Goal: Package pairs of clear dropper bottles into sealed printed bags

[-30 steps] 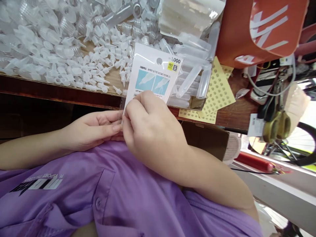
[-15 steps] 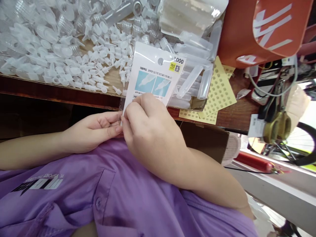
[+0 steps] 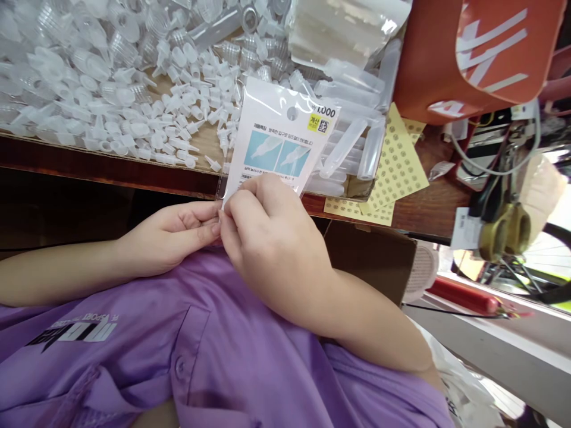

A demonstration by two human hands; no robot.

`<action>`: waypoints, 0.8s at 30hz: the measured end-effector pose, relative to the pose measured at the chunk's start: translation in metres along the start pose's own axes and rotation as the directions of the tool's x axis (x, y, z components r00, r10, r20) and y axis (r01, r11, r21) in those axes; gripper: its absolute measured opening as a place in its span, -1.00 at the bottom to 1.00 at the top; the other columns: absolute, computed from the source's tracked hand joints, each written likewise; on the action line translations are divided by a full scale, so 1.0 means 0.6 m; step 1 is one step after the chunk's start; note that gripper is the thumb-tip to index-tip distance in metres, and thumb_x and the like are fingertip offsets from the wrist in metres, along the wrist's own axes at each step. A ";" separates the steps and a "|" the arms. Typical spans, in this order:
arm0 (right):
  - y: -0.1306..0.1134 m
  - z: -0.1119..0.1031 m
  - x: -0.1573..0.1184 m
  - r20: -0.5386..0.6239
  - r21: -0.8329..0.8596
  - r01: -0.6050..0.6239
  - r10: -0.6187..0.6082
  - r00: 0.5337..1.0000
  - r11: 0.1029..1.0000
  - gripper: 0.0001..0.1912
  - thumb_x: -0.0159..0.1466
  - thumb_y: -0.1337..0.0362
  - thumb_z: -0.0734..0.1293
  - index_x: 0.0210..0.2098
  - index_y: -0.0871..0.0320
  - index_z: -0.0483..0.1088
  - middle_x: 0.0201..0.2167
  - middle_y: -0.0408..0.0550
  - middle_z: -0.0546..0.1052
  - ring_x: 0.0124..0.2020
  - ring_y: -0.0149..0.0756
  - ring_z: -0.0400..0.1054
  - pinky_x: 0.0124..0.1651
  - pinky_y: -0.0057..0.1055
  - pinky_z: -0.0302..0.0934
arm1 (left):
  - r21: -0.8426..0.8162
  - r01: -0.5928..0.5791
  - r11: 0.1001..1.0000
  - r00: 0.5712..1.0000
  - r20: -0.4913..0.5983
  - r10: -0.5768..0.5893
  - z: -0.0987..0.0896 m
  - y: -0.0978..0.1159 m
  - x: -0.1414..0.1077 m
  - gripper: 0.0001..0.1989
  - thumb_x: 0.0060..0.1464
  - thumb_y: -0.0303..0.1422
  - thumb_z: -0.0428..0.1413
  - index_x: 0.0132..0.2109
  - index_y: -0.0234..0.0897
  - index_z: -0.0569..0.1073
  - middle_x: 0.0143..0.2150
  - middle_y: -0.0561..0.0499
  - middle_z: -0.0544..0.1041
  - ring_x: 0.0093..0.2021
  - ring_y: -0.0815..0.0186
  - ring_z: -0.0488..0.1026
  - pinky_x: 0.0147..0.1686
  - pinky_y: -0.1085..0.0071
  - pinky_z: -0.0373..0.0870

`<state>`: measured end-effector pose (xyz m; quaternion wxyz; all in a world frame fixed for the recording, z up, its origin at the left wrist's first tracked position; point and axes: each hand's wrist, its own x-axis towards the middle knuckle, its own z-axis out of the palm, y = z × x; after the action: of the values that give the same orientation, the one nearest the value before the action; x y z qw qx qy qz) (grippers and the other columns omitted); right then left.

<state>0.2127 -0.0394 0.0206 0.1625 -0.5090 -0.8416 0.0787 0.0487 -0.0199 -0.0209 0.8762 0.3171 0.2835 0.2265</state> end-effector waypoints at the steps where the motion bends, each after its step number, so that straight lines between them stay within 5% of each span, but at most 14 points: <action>1: 0.000 0.001 -0.001 -0.006 -0.010 0.001 -0.001 1.000 1.000 -0.91 0.29 0.38 0.28 -0.36 0.14 0.34 -0.35 0.03 0.44 -0.28 -0.23 0.34 -0.23 -0.28 0.33 | 0.001 -0.005 1.000 1.000 0.006 0.005 -0.001 0.000 0.000 -0.76 0.18 -0.27 0.19 -0.07 -0.26 0.62 -0.17 -0.03 0.64 -0.12 0.28 0.55 -0.14 0.46 0.40; 12: 0.000 0.004 -0.006 -0.073 0.073 -0.050 0.055 0.996 0.996 -0.94 0.27 0.38 0.34 -0.35 0.17 0.37 -0.36 0.01 0.43 -0.31 -0.33 0.34 -0.25 -0.35 0.35 | -0.155 0.028 0.988 0.999 -0.014 -0.030 -0.006 -0.018 -0.001 -0.77 0.20 -0.39 0.14 -0.03 -0.30 0.59 -0.08 -0.06 0.63 0.02 0.23 0.51 0.20 0.23 0.26; 24: 0.000 0.015 -0.009 -0.103 0.056 -0.099 0.104 0.989 0.994 -0.92 0.30 0.31 0.33 -0.34 0.12 0.36 -0.35 -0.04 0.42 -0.32 -0.33 0.33 -0.24 -0.33 0.33 | 0.006 -0.078 0.997 0.997 -0.007 0.078 0.004 -0.002 0.005 -0.85 0.12 -0.30 0.24 -0.25 -0.30 0.59 -0.23 0.01 0.64 -0.14 0.32 0.55 -0.05 0.42 0.42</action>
<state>0.2117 -0.0441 0.0113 0.2157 -0.5504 -0.8025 0.0811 0.0529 -0.0200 -0.0213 0.8648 0.3296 0.2747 0.2607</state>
